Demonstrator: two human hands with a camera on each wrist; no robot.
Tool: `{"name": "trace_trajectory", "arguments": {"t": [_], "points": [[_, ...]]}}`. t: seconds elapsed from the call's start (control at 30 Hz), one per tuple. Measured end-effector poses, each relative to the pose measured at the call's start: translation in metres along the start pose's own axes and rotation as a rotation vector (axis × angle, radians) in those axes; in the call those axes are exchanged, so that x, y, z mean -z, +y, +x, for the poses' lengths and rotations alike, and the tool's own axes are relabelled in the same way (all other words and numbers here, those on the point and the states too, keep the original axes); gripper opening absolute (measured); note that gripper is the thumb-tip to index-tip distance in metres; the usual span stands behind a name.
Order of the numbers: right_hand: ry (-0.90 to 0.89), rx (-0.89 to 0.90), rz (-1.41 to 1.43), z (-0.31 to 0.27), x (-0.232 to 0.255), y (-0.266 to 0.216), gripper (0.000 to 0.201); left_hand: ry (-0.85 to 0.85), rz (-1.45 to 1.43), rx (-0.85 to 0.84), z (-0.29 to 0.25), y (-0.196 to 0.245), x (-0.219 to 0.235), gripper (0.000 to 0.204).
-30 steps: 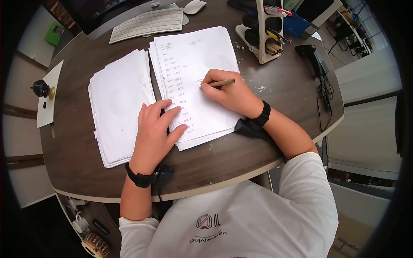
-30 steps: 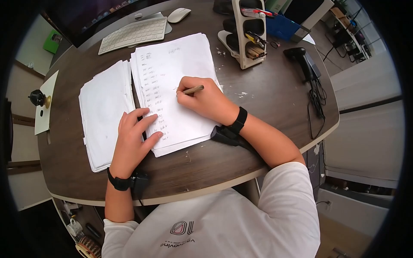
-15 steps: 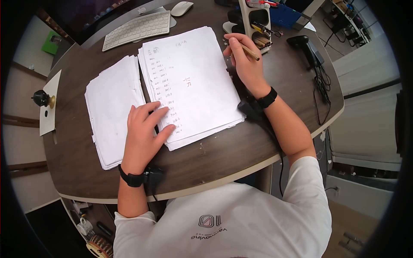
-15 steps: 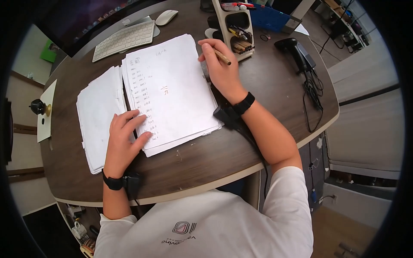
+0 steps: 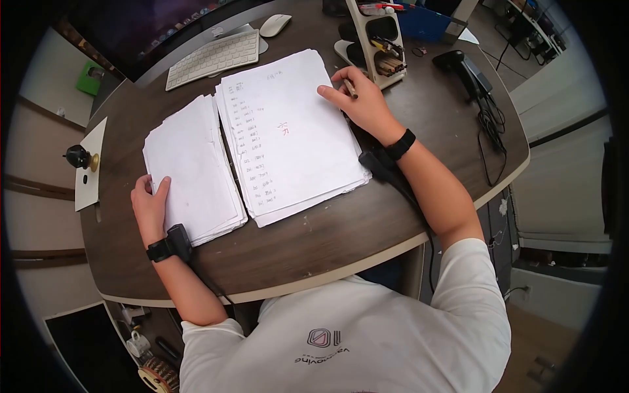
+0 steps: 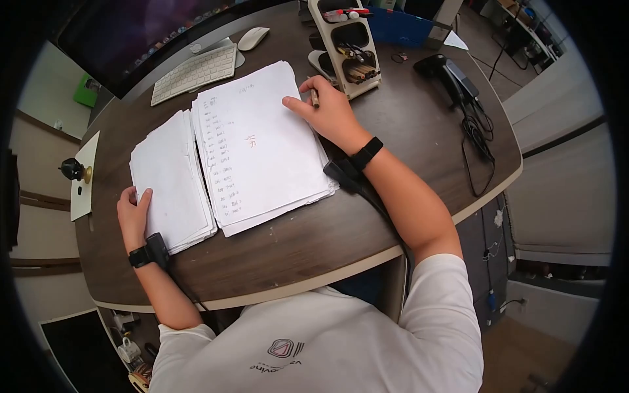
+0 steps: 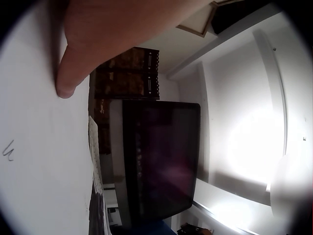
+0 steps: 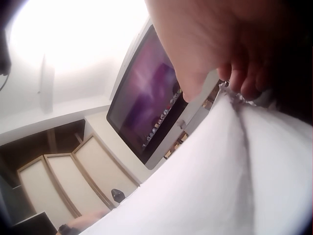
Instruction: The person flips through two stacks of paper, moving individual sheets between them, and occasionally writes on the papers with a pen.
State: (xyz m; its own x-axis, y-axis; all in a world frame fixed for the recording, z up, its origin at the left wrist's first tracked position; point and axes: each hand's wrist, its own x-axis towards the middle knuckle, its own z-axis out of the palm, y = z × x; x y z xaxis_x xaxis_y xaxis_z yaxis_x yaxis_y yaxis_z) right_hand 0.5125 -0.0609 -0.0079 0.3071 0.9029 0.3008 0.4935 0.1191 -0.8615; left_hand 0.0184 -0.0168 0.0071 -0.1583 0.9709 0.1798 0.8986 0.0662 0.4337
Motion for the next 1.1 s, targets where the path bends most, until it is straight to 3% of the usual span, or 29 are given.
{"name": "trace_trajectory", "arguments": {"t": [0.3, 0.57, 0.8, 1.1], "points": [[-0.138, -0.057, -0.127, -0.014, 0.011, -0.018, 0.056, 0.051, -0.119, -0.052, 0.004, -0.015, -0.011, 0.054], [-0.184, -0.024, -0.019, -0.01, 0.014, -0.004, 0.033, 0.09, -0.155, -0.066, 0.004, -0.012, -0.005, 0.025], [-0.204, -0.013, -0.015, -0.007, 0.016, -0.004, 0.034, 0.145, -0.207, -0.063, 0.004, -0.016, 0.0, 0.025], [-0.194, -0.022, -0.082, -0.006, 0.014, -0.002, 0.04, 0.355, -0.303, -0.022, 0.0, 0.004, 0.013, 0.029]]}}
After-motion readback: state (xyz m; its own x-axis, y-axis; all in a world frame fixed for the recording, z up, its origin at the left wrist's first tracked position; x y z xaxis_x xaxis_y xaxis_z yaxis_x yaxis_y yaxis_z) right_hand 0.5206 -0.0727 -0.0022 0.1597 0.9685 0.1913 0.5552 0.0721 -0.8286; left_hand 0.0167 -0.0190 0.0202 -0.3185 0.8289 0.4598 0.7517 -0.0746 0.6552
